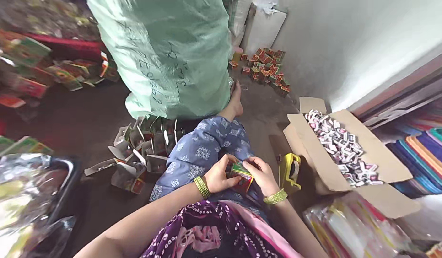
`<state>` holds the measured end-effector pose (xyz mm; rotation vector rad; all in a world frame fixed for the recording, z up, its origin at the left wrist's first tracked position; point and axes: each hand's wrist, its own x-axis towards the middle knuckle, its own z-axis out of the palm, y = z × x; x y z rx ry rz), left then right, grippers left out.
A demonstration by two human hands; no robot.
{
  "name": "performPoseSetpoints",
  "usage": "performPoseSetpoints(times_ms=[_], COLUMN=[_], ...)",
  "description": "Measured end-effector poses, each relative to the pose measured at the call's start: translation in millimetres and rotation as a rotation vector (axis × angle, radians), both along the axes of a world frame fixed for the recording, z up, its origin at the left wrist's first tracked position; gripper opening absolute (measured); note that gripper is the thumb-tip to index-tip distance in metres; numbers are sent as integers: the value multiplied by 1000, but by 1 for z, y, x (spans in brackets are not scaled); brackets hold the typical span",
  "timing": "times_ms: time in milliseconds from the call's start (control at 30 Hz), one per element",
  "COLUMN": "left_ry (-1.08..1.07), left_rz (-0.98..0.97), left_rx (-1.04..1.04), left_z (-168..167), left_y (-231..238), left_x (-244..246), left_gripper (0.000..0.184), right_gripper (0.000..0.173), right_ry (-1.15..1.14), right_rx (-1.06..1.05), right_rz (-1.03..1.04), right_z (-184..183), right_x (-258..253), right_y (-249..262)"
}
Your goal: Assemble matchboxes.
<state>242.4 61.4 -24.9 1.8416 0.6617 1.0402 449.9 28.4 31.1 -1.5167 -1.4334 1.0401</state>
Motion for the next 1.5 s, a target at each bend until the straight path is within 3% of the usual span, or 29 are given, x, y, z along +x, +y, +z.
performPoseSetpoints(times_ms=[100, 167, 233, 333, 433, 567, 633, 700, 800, 900, 967, 1067, 1167, 1333, 1400, 1500], left_ry=[-174, -247, -273, -269, -269, -243, -221, -197, -161, -132, -113, -101, -106, -15, 131, 478], left_rz=[-51, -70, -20, 93, 143, 127, 104, 87, 81, 99, 109, 117, 159, 461, 649, 851], left_rx=[-98, -187, -268, -317, -330, -325, -328, -325, -301, -294, -287, -255, -157, 84, 93, -32], left_z=[-1, -2, 0, 4, 4, 4, 4, 3, 0, 2, 4, 5, 8, 27, 40, 46], left_y=[1, 1, 2, 5, 7, 9, 11, 13, 16, 16, 14, 14, 16, 32, 42, 59], left_x=[-2, -2, -2, -3, -5, -7, -7, -7, -7, -7, -7, -8, -11, -48, -78, -126], left_gripper=[62, 59, 61, 63, 55, 51, 49, 46, 38, 34, 34, 32, 29, 17, 15, 20], right_gripper=[61, 68, 66, 68, 74, 58, 52, 51, 62, 63, 77, 71, 59, 42, 38, 34], right_ry=[-260, -390, -362, -241, -406, -773, -852, -818, -290, -18, 81, 75, -64, -466, -568, -488], right_rx=[71, 102, 109, 107, 92, -424, -701, -770, -497, 160, 407, 492, 402, 194, 162, 147], right_rz=[344, 376, 265, -94, -334, -172, 8, 99, -218, -560, -577, -476, -257, 250, 340, 291], right_z=[1, -1, -2, 2, -9, -32, -45, -43, 12, 126, 188, 223, 194, 73, 33, -13], right_x=[12, 17, 22, 40, 79, 120, 130, 134, 131, 126, 124, 106, 68, 37, 36, 48], right_y=[-5, -8, -6, 6, 26, 49, 67, 92, 158, 231, 256, 259, 221, 115, 72, 22])
